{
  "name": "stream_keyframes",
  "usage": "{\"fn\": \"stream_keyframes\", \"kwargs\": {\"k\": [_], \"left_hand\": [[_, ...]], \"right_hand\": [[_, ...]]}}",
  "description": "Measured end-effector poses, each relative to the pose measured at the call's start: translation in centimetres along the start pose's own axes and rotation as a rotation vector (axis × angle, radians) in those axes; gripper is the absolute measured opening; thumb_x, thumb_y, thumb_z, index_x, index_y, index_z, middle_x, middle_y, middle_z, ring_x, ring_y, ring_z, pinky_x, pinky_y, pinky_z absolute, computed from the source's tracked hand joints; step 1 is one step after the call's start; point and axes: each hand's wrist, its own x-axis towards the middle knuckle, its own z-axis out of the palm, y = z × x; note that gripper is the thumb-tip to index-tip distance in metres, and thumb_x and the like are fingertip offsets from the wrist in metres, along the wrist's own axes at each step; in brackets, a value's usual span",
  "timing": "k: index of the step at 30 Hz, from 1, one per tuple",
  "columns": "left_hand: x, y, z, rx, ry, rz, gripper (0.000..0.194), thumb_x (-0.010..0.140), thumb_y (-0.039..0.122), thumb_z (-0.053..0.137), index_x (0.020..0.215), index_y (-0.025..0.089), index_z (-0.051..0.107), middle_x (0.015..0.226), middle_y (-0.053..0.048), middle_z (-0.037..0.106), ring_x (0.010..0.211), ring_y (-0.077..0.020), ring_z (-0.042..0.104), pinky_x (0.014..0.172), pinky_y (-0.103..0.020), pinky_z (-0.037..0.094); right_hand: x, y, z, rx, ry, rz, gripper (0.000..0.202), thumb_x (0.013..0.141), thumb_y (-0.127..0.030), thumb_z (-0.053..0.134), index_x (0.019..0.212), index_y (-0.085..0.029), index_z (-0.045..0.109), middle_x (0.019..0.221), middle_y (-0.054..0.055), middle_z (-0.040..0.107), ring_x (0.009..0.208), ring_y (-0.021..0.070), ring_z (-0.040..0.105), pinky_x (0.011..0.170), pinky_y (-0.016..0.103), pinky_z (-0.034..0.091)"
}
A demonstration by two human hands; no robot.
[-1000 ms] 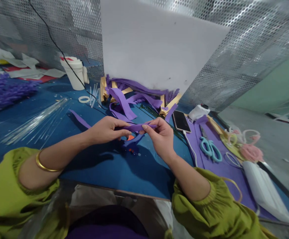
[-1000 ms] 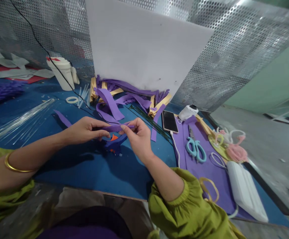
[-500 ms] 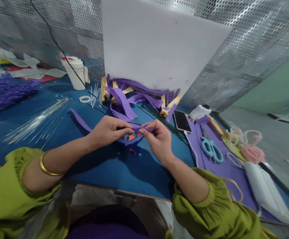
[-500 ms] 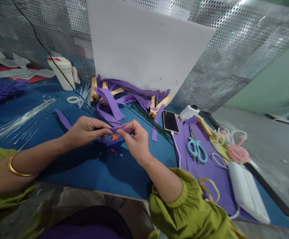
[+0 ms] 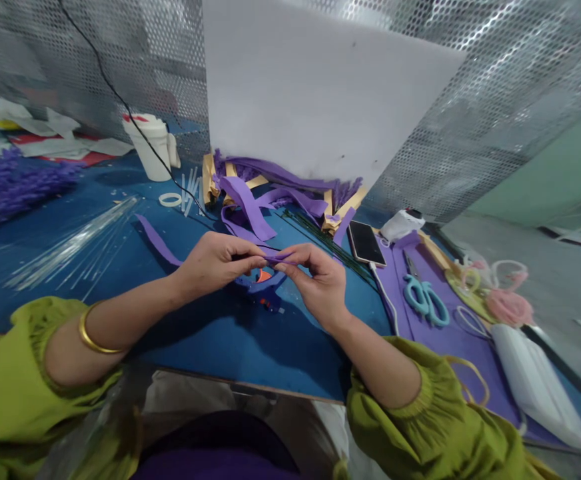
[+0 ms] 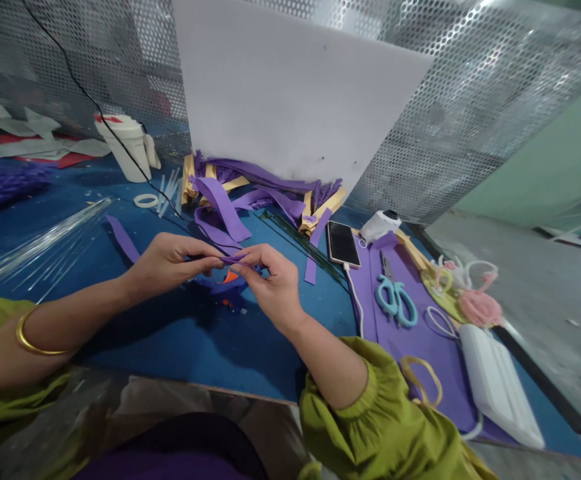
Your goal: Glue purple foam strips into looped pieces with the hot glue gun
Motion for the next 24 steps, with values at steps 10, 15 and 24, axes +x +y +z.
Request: {"fn": "stream_keyframes", "kwargs": {"k": [10,15,24], "left_hand": [[-0.1,0.3,0.3,-0.006,0.029,0.026,0.025,0.082,0.034,0.073,0.099,0.017,0.082,0.085,-0.006,0.080,0.073,-0.0192,0.072,0.066,-0.025,0.054],[-0.2,0.1,0.3,0.022,0.016,0.036,0.026,0.083,0.037,0.074,0.101,0.019,0.082,0.088,-0.006,0.080,0.073,-0.0193,0.072,0.068,-0.026,0.054],[0.4,0.4,-0.8,-0.019,0.287,0.018,0.018,0.085,0.035,0.069,0.081,0.018,0.070,0.081,-0.004,0.073,0.078,-0.0184,0.065,0.076,-0.029,0.052]], "right_hand": [[0.1,-0.3,0.0,-0.029,-0.038,-0.036,0.011,0.085,-0.026,0.075,0.077,-0.024,0.068,0.090,0.004,0.075,0.087,0.0202,0.071,0.083,0.037,0.056],[0.1,-0.2,0.1,-0.018,0.013,0.043,0.014,0.085,-0.029,0.074,0.075,-0.023,0.066,0.086,0.004,0.073,0.083,0.0187,0.069,0.077,0.034,0.055],[0.4,0.2,0.2,0.022,0.062,0.230,0.018,0.082,-0.032,0.074,0.073,-0.023,0.061,0.075,0.001,0.070,0.067,0.0153,0.064,0.067,0.030,0.051]]}}
